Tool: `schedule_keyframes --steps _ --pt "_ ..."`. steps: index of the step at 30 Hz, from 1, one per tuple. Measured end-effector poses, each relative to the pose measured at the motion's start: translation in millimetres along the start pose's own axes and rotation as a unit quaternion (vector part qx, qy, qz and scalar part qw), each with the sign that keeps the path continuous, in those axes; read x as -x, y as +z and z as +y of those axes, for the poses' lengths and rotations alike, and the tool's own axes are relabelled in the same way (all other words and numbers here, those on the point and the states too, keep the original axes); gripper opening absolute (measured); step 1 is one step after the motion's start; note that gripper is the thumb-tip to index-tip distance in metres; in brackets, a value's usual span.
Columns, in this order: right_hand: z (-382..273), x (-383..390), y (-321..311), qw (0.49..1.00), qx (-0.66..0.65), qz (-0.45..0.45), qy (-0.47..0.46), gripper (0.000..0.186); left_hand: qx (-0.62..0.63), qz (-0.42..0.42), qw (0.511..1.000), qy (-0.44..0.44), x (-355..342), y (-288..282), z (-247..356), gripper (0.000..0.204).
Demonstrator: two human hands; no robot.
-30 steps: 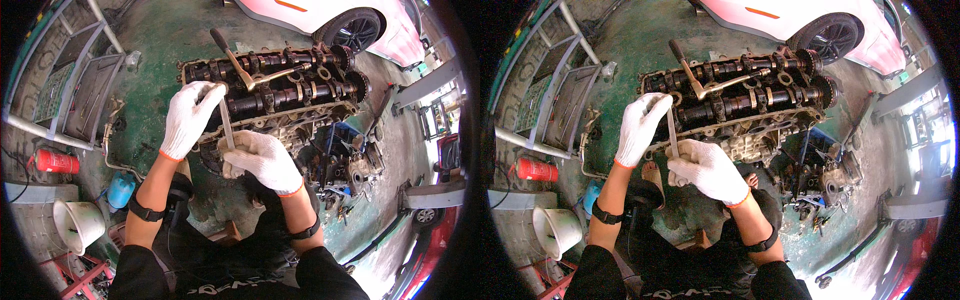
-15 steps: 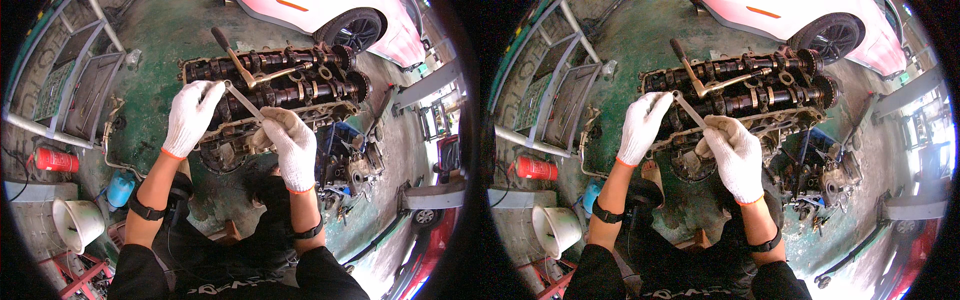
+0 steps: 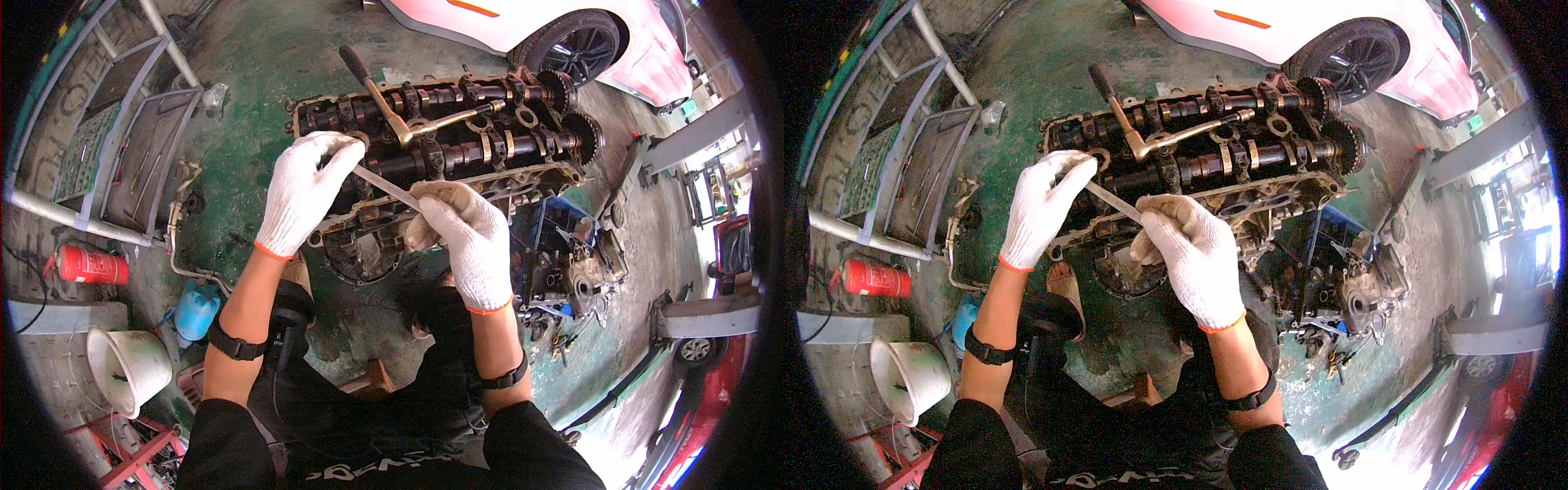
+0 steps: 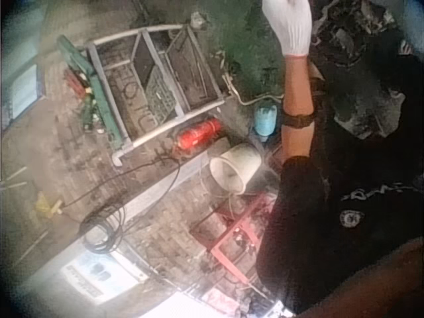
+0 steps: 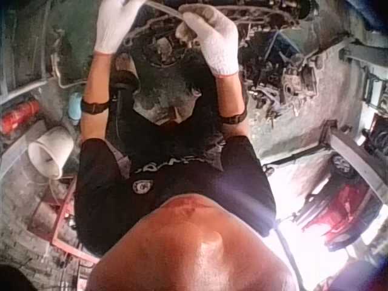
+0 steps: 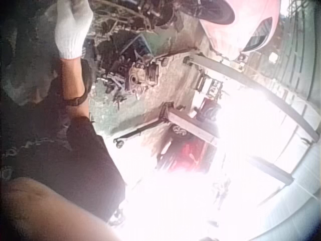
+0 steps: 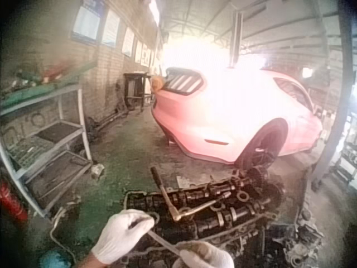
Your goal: The person uses a wrench to tighten bolts on a disassembled engine block while another person works nearby. The camera wearer continues to adjust and tighten components on the engine throughout the clip.
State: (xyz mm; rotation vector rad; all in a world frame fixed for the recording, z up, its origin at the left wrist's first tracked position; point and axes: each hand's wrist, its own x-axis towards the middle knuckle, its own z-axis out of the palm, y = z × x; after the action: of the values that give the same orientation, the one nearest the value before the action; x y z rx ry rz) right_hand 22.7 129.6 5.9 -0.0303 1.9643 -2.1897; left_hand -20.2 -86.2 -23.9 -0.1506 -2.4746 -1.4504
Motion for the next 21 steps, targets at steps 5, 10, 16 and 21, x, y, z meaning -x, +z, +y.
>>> schedule_keyframes --steps 5,10,16,21 --pt "1.4 -0.6 1.4 1.000 -0.006 0.009 -0.009 0.024 0.029 -0.033 0.997 -0.057 -0.9 -3.5 4.5 0.032" --pt "2.7 -1.6 1.9 1.000 0.009 0.011 -0.017 0.024 0.016 -0.039 0.998 -0.039 -2.4 -5.0 3.2 0.033" --pt "1.2 -1.8 1.7 1.000 0.001 0.028 -0.003 0.024 0.030 -0.047 0.997 -0.059 -3.2 -6.2 1.1 0.033" --pt "0.3 -2.8 0.9 0.999 -0.004 0.037 -0.003 0.023 0.031 -0.051 0.996 -0.068 -4.1 -5.9 1.4 0.033"
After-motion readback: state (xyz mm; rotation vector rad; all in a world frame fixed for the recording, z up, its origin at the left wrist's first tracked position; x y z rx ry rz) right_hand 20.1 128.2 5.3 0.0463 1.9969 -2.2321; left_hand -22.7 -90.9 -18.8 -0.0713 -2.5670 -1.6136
